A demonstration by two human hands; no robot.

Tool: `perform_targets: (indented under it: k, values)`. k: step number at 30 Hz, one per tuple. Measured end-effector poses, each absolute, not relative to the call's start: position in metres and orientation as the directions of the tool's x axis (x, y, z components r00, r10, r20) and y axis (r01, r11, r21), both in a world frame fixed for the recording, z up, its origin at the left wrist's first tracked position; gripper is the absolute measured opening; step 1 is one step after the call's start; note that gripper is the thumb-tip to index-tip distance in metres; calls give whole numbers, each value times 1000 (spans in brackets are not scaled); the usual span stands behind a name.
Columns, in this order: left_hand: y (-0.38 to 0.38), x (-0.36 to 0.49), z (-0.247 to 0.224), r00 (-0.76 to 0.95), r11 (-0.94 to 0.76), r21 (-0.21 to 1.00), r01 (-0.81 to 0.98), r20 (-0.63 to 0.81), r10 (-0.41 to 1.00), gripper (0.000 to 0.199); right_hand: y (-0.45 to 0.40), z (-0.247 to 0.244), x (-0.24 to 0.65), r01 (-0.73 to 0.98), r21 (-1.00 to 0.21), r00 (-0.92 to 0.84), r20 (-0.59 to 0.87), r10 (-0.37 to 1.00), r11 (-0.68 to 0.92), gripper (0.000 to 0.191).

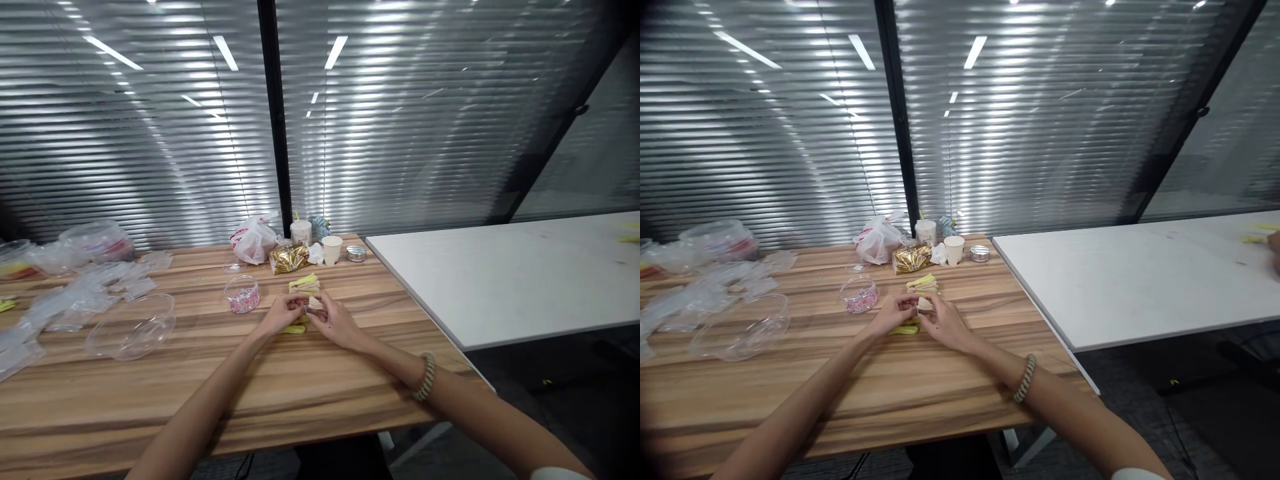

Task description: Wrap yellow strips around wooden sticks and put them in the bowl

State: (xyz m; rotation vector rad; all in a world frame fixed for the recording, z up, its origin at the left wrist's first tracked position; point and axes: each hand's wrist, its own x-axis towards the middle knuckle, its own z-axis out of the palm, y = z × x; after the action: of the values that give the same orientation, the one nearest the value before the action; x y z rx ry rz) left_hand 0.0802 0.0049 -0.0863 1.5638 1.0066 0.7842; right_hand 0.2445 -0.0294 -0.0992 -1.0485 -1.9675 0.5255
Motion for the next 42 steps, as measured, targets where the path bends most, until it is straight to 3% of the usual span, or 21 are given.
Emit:
perform_targets:
  k: [5,13,19,24,36,42]
  values:
    - [5,80,-86,474,-101,977,186,1,881,39,-26,-101,246,447,-612,-381,530,758,653,33]
    - [1,79,-78,460,-3,988,153,-69,885,42,-20,-104,251,456,-616,-378,520,766,643,28]
    - [-4,79,-70,426,24,997,73,-53,903,41,-18,-103,252,420,-700,-304,492,816,578,27]
    - [1,76,-76,382,53,999,10,-53,922,44,-23,-92,248,283,-830,-218,432,875,480,35]
    - [3,77,-77,457,-123,986,112,59,887,39,-22,-92,249,350,-828,-226,379,898,437,27]
    - [2,77,-75,460,-130,983,131,56,886,44,-21,-94,249,384,-811,-215,387,897,442,26]
